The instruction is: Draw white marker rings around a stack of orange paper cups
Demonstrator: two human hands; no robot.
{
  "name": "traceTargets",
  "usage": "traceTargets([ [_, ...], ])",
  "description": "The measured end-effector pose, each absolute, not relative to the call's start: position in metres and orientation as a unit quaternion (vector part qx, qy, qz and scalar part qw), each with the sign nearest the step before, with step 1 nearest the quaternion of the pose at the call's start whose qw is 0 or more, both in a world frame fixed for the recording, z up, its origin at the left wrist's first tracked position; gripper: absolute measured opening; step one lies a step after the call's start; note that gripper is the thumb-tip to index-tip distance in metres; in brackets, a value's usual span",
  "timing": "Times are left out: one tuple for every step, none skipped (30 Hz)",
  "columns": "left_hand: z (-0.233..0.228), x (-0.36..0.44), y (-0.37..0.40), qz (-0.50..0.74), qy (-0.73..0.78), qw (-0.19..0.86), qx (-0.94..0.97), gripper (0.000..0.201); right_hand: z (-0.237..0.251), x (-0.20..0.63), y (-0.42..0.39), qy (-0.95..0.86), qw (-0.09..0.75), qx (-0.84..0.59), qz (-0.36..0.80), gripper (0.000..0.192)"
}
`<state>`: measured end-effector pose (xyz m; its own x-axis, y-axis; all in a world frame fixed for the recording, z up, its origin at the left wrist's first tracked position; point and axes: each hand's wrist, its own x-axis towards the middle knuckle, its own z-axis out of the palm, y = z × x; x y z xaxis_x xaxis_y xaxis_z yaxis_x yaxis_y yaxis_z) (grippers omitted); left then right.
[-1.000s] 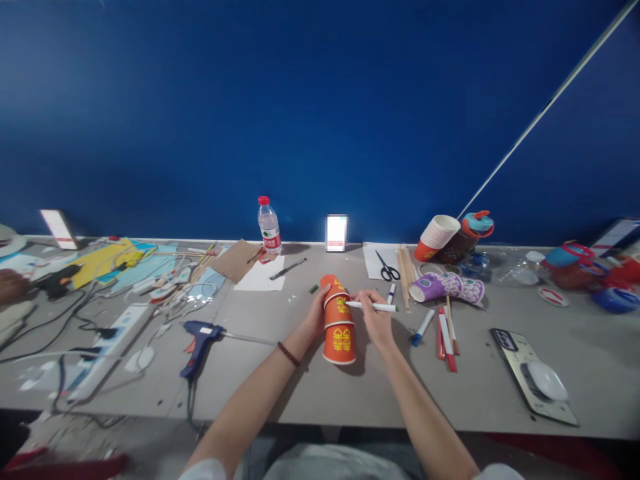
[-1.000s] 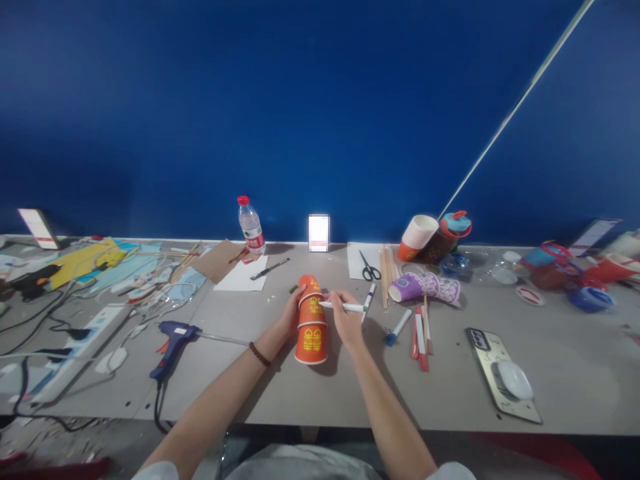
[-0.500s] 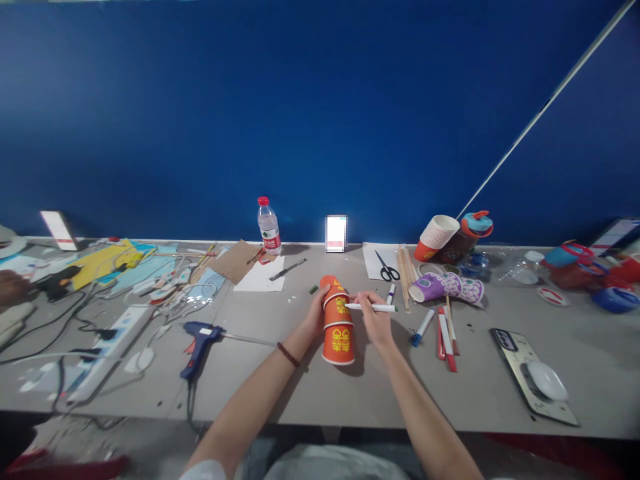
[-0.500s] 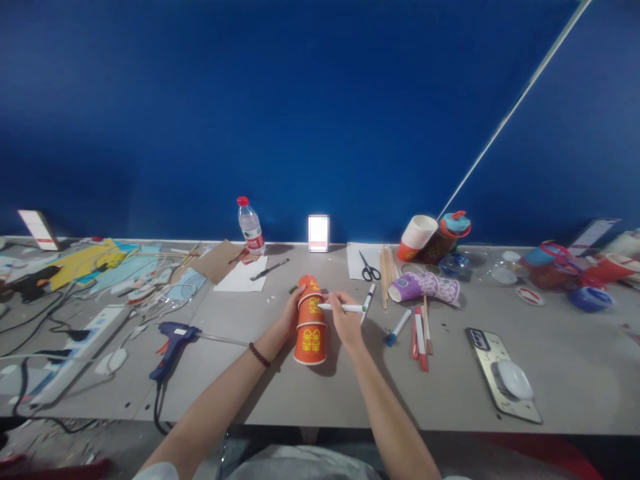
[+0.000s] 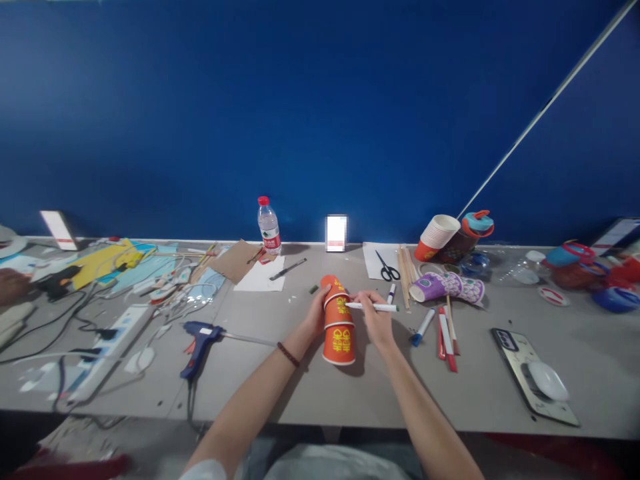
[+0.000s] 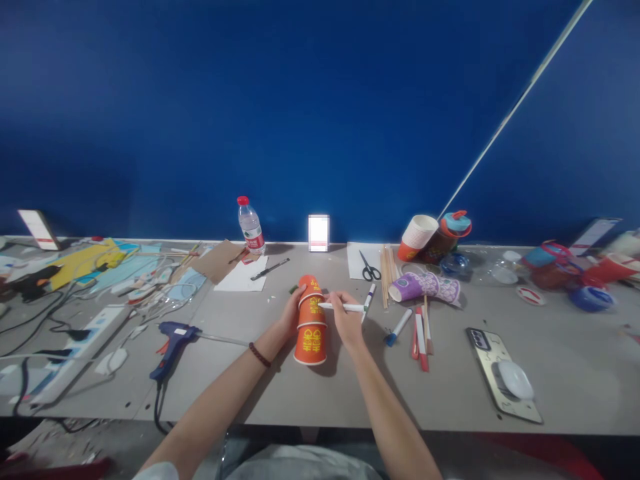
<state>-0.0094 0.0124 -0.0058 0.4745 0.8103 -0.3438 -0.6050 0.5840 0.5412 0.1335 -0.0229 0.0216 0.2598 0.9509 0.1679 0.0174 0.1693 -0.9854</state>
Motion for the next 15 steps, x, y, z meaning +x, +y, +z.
traceTargets([
  [-0.0067, -0.0095, 0.0127, 0.42, 0.293, 0.841, 0.175, 0.041, 0.0209, 0.1338, -0.0226, -0.468, 0.605, -0.516, 0.386, 0.032],
  [-0.0075, -0.0096, 0.0131, 0.42, 0.295, 0.84, 0.175, 0.041, 0.0202, 0.1341, -0.0223, -0.469, 0.605, -0.515, 0.387, 0.032],
  [-0.0081, -0.0096, 0.0135, 0.419, 0.299, 0.84, 0.174, 0.042, 0.0195, 0.1343, -0.022, -0.469, 0.604, -0.514, 0.388, 0.031],
  [-0.0084, -0.0095, 0.0138, 0.419, 0.303, 0.839, 0.173, 0.042, 0.0189, 0.1345, -0.0217, -0.469, 0.603, -0.513, 0.391, 0.031],
  [-0.0086, -0.0094, 0.014, 0.419, 0.306, 0.837, 0.173, 0.041, 0.0185, 0.1347, -0.0215, -0.47, 0.601, -0.513, 0.393, 0.031],
  [-0.0086, -0.0093, 0.0141, 0.421, 0.308, 0.835, 0.173, 0.041, 0.0182, 0.1348, -0.0214, -0.469, 0.6, -0.514, 0.394, 0.031],
  [-0.0084, -0.0093, 0.0142, 0.425, 0.309, 0.833, 0.174, 0.041, 0.0181, 0.1349, -0.0213, -0.47, 0.598, -0.516, 0.394, 0.031],
  [-0.008, -0.0092, 0.0141, 0.427, 0.308, 0.832, 0.174, 0.04, 0.0181, 0.135, -0.0214, -0.47, 0.597, -0.517, 0.393, 0.031],
  [-0.0076, -0.0091, 0.014, 0.427, 0.307, 0.833, 0.174, 0.04, 0.0181, 0.135, -0.0215, -0.471, 0.596, -0.519, 0.391, 0.03],
  [-0.0072, -0.0091, 0.014, 0.425, 0.305, 0.834, 0.173, 0.04, 0.0182, 0.1351, -0.0216, -0.472, 0.596, -0.52, 0.388, 0.03],
  [-0.0068, -0.0091, 0.0139, 0.423, 0.304, 0.836, 0.172, 0.039, 0.0183, 0.1351, -0.0217, -0.474, 0.596, -0.521, 0.385, 0.03],
  [-0.0066, -0.009, 0.0138, 0.42, 0.303, 0.839, 0.17, 0.04, 0.0184, 0.1351, -0.0218, -0.475, 0.596, -0.522, 0.383, 0.03],
  [-0.0064, -0.009, 0.0137, 0.417, 0.301, 0.841, 0.168, 0.04, 0.0185, 0.1352, -0.0219, -0.476, 0.596, -0.523, 0.38, 0.03],
  [-0.0063, -0.0089, 0.0137, 0.414, 0.3, 0.843, 0.167, 0.04, 0.0185, 0.1352, -0.0221, -0.477, 0.596, -0.524, 0.378, 0.03],
  [-0.0061, -0.0088, 0.0136, 0.413, 0.299, 0.844, 0.166, 0.04, 0.0184, 0.1353, -0.0222, -0.478, 0.595, -0.525, 0.378, 0.03],
])
